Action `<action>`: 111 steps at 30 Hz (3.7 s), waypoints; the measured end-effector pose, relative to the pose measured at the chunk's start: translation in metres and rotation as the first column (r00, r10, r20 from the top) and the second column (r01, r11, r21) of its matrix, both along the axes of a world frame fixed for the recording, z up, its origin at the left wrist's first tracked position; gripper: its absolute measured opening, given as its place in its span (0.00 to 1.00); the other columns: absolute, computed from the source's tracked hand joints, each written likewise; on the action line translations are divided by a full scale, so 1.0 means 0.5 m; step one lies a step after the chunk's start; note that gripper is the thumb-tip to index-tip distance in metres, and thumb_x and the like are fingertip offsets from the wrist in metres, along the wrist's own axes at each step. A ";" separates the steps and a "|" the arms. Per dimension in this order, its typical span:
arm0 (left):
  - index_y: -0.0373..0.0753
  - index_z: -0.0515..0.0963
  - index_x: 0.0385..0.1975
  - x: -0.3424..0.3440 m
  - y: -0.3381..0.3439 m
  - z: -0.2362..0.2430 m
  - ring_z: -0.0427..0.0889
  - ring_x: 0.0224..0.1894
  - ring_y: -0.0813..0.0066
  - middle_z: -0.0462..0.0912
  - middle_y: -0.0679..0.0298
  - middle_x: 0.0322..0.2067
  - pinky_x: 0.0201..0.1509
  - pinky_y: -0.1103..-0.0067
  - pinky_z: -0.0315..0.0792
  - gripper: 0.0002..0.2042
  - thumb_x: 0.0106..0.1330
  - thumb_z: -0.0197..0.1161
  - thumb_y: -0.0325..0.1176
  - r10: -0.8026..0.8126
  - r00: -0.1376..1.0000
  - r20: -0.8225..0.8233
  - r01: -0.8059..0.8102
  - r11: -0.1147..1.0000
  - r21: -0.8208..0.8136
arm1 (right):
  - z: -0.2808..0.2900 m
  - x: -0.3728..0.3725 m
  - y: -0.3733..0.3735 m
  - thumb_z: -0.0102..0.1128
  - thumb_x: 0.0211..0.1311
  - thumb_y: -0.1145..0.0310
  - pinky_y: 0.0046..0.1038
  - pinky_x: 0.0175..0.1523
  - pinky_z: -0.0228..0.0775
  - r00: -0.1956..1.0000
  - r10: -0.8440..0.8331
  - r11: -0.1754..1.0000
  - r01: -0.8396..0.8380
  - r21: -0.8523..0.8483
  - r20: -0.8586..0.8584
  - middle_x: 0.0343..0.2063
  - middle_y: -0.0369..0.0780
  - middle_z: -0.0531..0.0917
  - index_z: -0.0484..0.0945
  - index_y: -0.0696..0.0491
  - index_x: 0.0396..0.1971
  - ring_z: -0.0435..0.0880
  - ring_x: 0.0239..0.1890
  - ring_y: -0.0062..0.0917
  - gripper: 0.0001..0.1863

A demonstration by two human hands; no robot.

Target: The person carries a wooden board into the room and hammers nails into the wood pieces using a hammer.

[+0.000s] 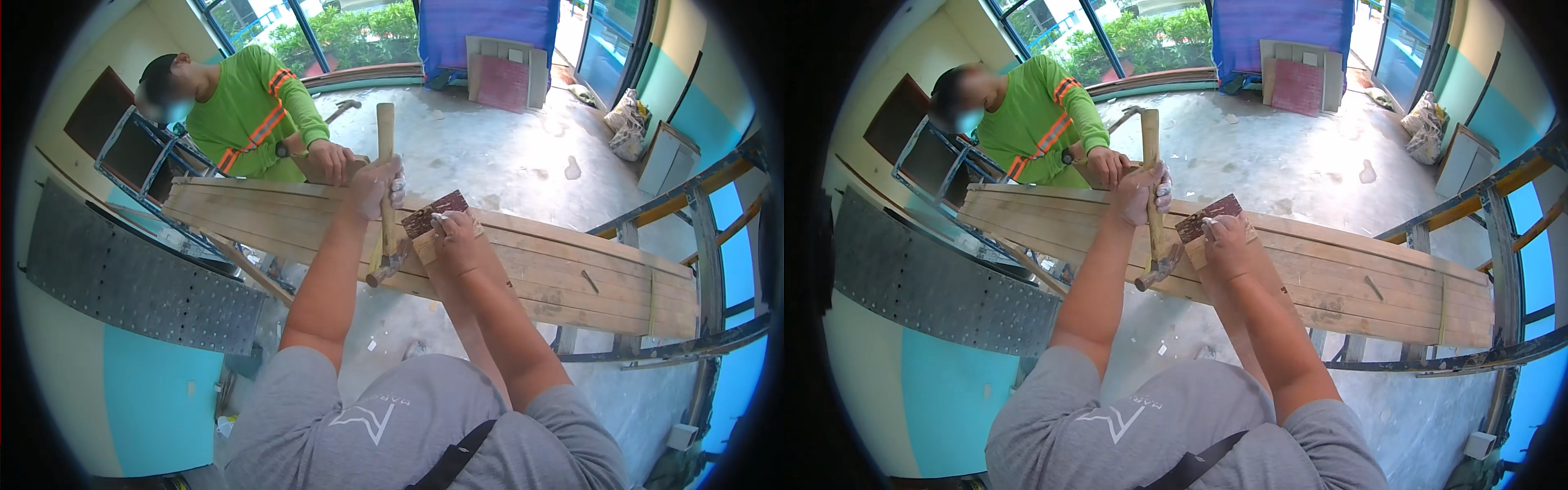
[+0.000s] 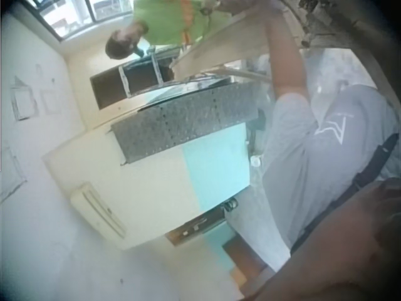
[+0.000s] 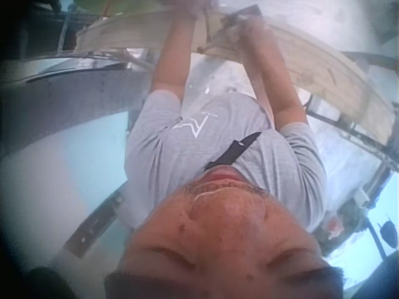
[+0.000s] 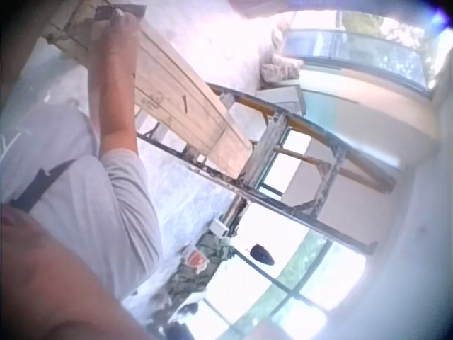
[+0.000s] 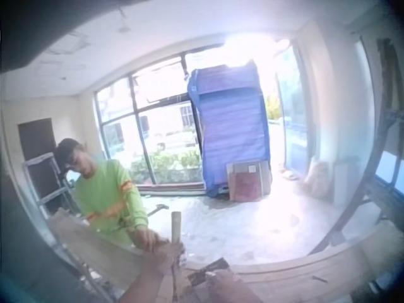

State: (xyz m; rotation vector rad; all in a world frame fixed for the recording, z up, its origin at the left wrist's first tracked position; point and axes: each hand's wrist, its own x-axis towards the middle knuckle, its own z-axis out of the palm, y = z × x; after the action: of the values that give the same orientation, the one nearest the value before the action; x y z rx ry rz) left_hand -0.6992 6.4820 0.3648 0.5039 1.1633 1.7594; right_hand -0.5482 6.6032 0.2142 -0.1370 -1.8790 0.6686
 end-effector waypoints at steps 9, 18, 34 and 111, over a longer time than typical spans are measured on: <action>0.46 0.66 0.29 -0.040 0.107 -0.030 0.67 0.17 0.77 0.65 0.72 0.17 0.23 0.76 0.64 0.15 0.72 0.62 0.44 0.275 0.961 -0.042 -0.278 0.957 -0.081 | 0.010 -0.006 -0.004 0.60 0.61 0.76 0.43 0.56 0.67 0.981 -0.051 0.990 0.074 -0.119 0.186 0.37 0.46 0.79 0.79 0.57 0.32 0.76 0.45 0.45 0.02; 0.43 0.66 0.35 -0.092 0.182 -0.065 0.67 0.16 0.77 0.66 0.70 0.19 0.20 0.75 0.66 0.12 0.70 0.63 0.37 0.371 0.929 0.005 -0.363 0.911 -0.195 | 0.014 0.002 0.005 0.55 0.66 0.73 0.42 0.53 0.67 0.962 0.001 0.939 0.093 -0.330 0.274 0.39 0.50 0.77 0.76 0.60 0.33 0.75 0.44 0.48 0.05; 0.40 0.73 0.36 -0.072 0.212 -0.040 0.67 0.14 0.79 0.68 0.70 0.18 0.18 0.77 0.66 0.08 0.63 0.66 0.30 -0.011 0.906 -0.424 -0.073 0.981 -0.180 | 0.003 0.002 0.005 0.53 0.68 0.73 0.41 0.50 0.68 0.959 0.029 0.938 0.072 -0.340 0.282 0.36 0.51 0.76 0.75 0.59 0.36 0.75 0.42 0.48 0.05; 0.47 0.80 0.38 0.033 -0.055 -0.199 0.78 0.58 0.59 0.81 0.69 0.41 0.65 0.49 0.72 0.06 0.71 0.65 0.41 0.191 0.980 0.058 -0.196 0.859 0.474 | 0.000 0.001 0.022 0.55 0.70 0.72 0.39 0.58 0.69 0.970 -0.067 0.898 0.161 -0.410 0.234 0.49 0.51 0.76 0.79 0.59 0.44 0.76 0.51 0.44 0.09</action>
State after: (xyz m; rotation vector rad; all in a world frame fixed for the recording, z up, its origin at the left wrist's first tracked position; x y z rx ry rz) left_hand -0.6825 6.4544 0.2653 0.6857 0.7816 2.2384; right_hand -0.5478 6.6143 0.2143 -0.6213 -1.8827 1.0098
